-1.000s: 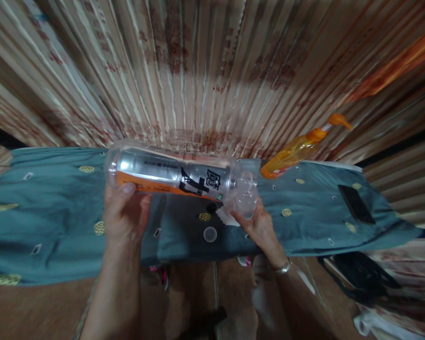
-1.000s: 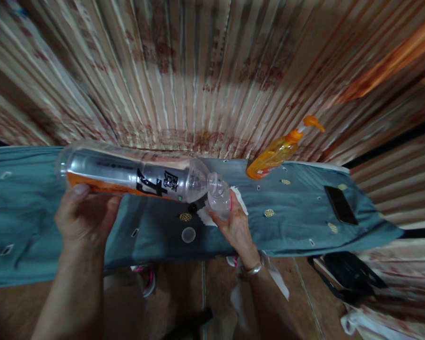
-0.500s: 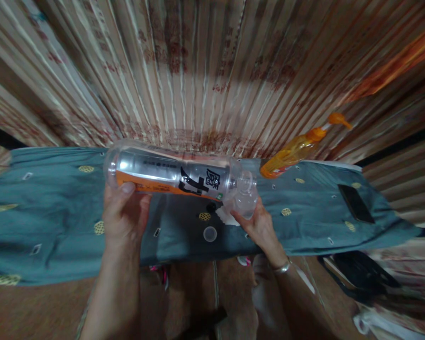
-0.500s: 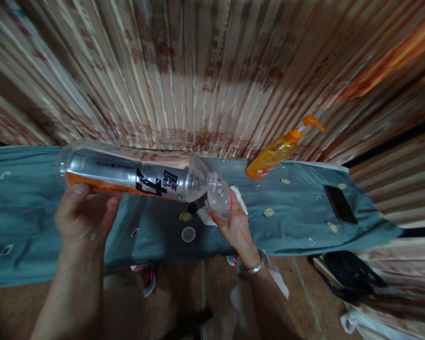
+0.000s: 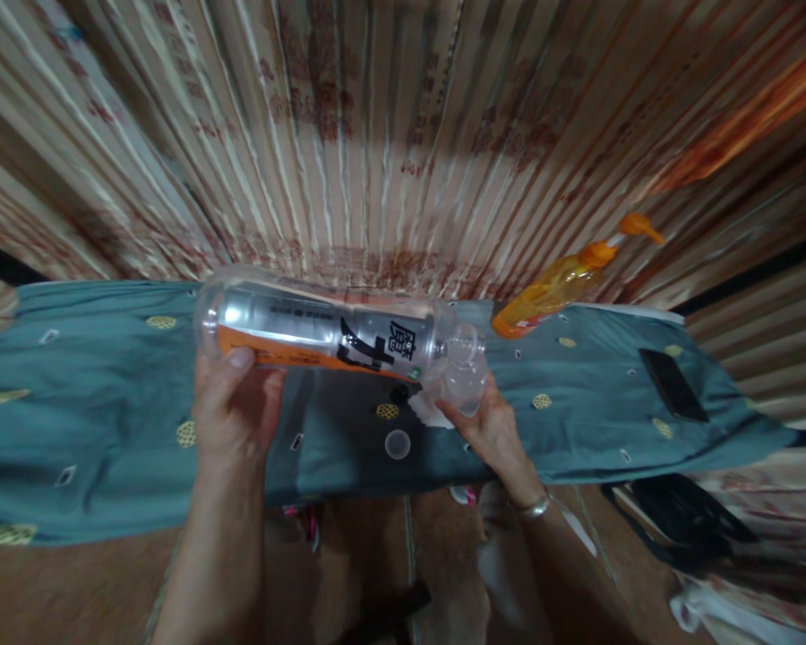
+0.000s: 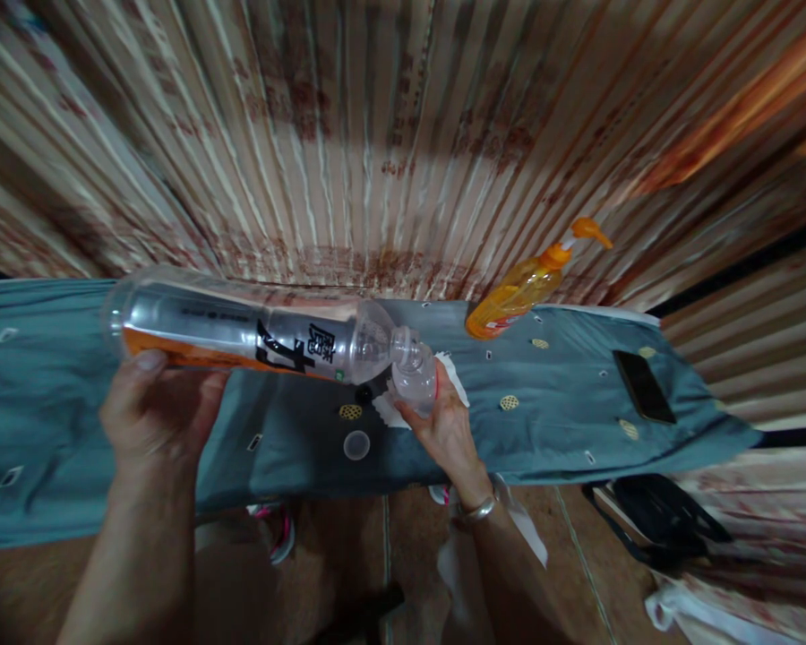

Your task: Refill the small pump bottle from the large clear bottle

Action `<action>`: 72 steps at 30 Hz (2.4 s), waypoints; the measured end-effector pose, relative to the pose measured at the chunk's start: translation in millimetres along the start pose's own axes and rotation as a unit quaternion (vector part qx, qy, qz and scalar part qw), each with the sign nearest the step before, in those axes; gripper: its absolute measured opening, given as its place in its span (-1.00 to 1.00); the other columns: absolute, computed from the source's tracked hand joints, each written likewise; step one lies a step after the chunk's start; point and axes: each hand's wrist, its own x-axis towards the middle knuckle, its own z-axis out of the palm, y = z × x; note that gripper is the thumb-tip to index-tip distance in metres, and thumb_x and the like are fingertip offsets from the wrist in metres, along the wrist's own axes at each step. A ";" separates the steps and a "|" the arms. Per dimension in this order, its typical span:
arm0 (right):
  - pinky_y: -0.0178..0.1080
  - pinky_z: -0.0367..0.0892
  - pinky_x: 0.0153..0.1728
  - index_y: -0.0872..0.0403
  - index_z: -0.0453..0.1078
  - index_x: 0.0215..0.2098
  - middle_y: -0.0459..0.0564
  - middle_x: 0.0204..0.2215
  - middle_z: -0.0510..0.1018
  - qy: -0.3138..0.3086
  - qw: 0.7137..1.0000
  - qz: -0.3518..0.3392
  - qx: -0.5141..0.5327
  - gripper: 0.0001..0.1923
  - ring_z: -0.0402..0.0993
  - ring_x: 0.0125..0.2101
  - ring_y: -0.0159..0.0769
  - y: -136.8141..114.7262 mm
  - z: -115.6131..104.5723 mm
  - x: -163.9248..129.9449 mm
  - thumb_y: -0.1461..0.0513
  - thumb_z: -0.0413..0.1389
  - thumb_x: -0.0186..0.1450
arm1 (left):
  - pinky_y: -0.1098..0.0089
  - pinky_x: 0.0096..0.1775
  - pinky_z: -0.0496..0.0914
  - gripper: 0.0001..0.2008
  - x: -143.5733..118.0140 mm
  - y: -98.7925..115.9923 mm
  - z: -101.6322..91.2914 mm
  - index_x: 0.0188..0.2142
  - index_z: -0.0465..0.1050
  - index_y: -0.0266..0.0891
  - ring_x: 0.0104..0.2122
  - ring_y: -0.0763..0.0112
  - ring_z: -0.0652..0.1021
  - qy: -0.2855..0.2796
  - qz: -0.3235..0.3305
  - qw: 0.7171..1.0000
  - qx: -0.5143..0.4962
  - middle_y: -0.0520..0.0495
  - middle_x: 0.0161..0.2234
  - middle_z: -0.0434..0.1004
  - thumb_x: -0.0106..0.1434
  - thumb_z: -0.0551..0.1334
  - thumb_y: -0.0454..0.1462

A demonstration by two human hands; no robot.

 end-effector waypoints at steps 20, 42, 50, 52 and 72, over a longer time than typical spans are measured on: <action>0.10 0.51 -0.04 0.28 0.13 0.32 0.41 0.03 0.58 0.001 1.000 -0.006 -0.007 0.00 0.58 -0.01 0.13 1.1 0.2 0.2 -0.28 0.09 0.23 | 0.16 0.08 0.45 -0.51 1.3 -1.2 -1.2 -0.06 0.59 -0.07 -0.05 0.21 0.56 -0.005 -0.002 1.000 -0.021 -0.04 -0.04 0.63 -0.06 0.45 -0.25; 0.12 0.51 -0.04 0.20 0.13 0.33 0.36 0.05 0.57 0.001 1.000 -0.011 -0.011 -0.06 0.57 0.01 0.14 3.1 0.3 0.0 -0.25 0.11 0.24 | 0.18 0.05 0.46 -0.44 1.4 -2.4 -3.4 -0.02 0.57 -0.01 -0.16 0.27 0.57 0.000 -0.006 0.999 -0.035 0.00 -0.13 0.65 -0.10 0.49 -0.26; 0.14 0.51 -0.03 0.19 0.13 0.33 0.36 0.08 0.55 -0.002 1.000 -0.012 -0.007 -0.08 0.57 0.02 0.12 3.0 0.4 0.3 -0.22 0.13 0.24 | 0.16 0.05 0.46 -0.46 1.2 -1.7 -2.3 -0.03 0.57 0.00 -0.12 0.25 0.56 -0.004 0.002 0.999 -0.032 -0.02 -0.06 0.64 -0.07 0.47 -0.27; 0.14 0.50 -0.01 0.20 0.12 0.33 0.36 0.08 0.55 -0.004 1.000 -0.007 -0.005 -0.07 0.56 0.03 0.13 2.2 0.0 0.4 -0.22 0.13 0.24 | 0.15 0.07 0.45 -0.45 1.0 -1.5 -2.7 -0.02 0.57 0.00 -0.11 0.24 0.56 -0.007 0.002 0.999 -0.032 -0.02 -0.06 0.63 -0.07 0.46 -0.27; 0.16 0.51 -0.03 0.19 0.14 0.33 0.36 0.06 0.56 -0.004 1.000 -0.003 0.001 -0.08 0.56 0.02 0.14 2.3 -0.5 0.2 -0.21 0.15 0.23 | 0.11 0.08 0.44 -0.48 -0.3 -1.9 -3.1 0.01 0.54 -0.02 0.07 0.09 0.52 -0.007 0.000 1.000 -0.010 -0.06 -0.05 0.63 -0.01 0.42 -0.25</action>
